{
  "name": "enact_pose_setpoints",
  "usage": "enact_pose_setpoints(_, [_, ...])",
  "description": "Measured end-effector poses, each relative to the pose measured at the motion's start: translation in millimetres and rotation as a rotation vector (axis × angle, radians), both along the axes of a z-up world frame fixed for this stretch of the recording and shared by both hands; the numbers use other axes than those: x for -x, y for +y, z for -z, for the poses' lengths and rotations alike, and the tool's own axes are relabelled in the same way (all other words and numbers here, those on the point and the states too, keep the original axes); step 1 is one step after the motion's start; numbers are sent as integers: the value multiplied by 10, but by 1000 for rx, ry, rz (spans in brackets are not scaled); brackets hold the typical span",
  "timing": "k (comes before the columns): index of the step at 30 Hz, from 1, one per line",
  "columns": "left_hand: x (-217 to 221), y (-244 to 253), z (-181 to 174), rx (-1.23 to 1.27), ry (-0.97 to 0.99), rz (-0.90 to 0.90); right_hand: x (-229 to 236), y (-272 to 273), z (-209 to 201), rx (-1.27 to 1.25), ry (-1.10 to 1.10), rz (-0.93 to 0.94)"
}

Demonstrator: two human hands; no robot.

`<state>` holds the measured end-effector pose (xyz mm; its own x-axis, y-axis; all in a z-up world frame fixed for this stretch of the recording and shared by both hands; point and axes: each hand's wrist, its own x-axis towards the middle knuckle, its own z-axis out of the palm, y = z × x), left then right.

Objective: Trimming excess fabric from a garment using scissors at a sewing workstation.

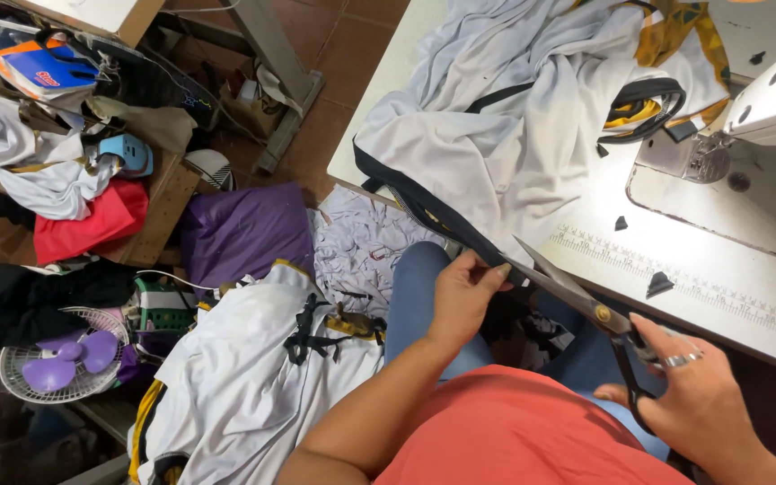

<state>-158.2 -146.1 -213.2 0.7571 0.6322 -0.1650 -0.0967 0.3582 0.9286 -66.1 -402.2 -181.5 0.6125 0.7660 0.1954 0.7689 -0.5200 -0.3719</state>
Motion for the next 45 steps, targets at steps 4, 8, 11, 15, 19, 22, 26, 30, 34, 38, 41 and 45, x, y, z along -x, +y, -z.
enact_pose_setpoints(4, [35, 55, -125, 122, -97, -24, 62, -154, 59, 124, -18, 78])
enact_pose_setpoints(8, [66, 44, -249, 223, -103, -7, 51, -189, 113, 38, -144, -4])
enact_pose_setpoints(11, [80, 57, -204, 226, -102, -33, 55, -198, 121, 92, -145, 30])
enact_pose_setpoints(15, [49, 93, -210, 252, -61, -30, 77, -103, 63, 54, -213, 17])
enact_pose_setpoints(19, [37, 72, -250, 219, -60, -7, 67, -28, 41, -38, -228, -10])
enact_pose_setpoints(22, [38, 57, -323, 116, 27, -13, 72, 7, 23, -31, -270, -42])
enact_pose_setpoints(26, [45, 39, -319, 92, -21, 24, 74, 6, 33, 35, -268, -7])
enact_pose_setpoints(30, [90, 21, -348, 146, -52, 46, 47, 34, 11, -61, -219, -84])
enact_pose_setpoints(34, [100, 16, -388, 155, -67, 49, 93, -40, 94, -34, -209, -50])
enact_pose_setpoints(38, [97, 16, -453, 87, -139, 88, 120, -111, 183, 153, -133, 138])
enact_pose_setpoints(41, [81, 3, -530, 39, -84, 74, 60, 57, 19, 80, -46, 49])
enact_pose_setpoints(45, [84, -54, -677, -1, 22, 97, 6, 216, -66, -69, -62, -101])
